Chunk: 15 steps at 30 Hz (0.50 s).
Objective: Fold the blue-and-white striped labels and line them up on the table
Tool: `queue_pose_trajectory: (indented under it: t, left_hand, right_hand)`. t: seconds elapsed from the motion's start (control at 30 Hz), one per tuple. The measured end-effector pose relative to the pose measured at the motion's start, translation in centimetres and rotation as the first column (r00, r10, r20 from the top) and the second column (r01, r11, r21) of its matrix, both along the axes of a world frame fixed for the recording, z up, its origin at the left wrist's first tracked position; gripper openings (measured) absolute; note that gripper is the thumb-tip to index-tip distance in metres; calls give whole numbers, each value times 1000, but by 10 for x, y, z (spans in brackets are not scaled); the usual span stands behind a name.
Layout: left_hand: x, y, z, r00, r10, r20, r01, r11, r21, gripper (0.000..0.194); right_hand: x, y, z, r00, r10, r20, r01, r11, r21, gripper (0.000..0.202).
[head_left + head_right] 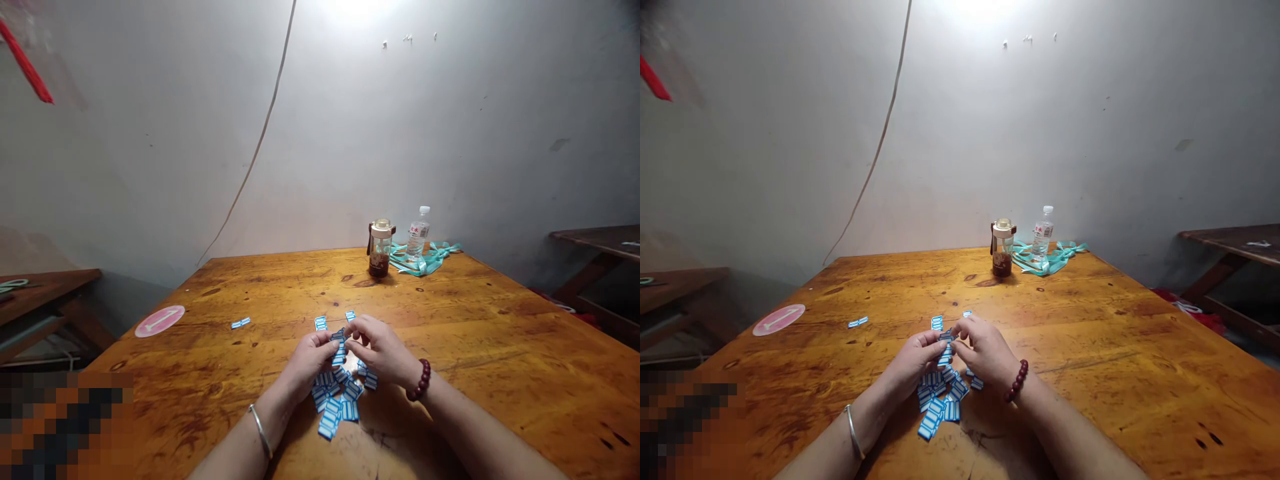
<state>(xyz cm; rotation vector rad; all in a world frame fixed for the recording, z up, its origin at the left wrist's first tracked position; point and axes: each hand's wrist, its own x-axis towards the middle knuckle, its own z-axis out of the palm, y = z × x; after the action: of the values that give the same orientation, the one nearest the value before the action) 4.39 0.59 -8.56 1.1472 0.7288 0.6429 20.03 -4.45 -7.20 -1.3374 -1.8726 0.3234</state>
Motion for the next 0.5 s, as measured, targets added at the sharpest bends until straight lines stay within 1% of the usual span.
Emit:
queue_pose_trajectory:
  t: [0.07, 0.17, 0.23, 0.3, 0.33, 0.4, 0.5]
  left_hand:
    - [2, -2, 1, 1000, -2, 16, 3, 1000, -25, 27]
    - [4, -4, 1, 999, -6, 47, 8, 999, -46, 27]
    - [4, -4, 1, 998, -24, 66, 26, 999, -37, 27]
    - [4, -5, 2, 996, -45, 78, 47, 999, -26, 27]
    - [4, -5, 3, 996, -48, 80, 50, 998, -23, 27]
    - [3, -6, 4, 996, -42, 81, 44, 999, -21, 25]
    - [3, -5, 6, 996, -17, 86, 19, 1000, -22, 21]
  right_hand:
    - [-7, -2, 0, 1000, -9, 0, 9, 998, 67, 14]
    - [-12, -2, -4, 1000, -16, 4, 16, 998, 68, 19]
    - [-12, 0, -6, 1000, -25, -17, 26, 999, 38, 16]
    - [-11, 2, -9, 997, -44, -56, 45, 999, 11, 8]
    - [-10, 3, -9, 995, -56, -85, 56, 998, -1, 6]
    - [-9, 6, -11, 983, -56, -172, 50, 998, -39, 9]
    - [-9, 8, -13, 929, -35, -369, 0, 996, -94, 9]
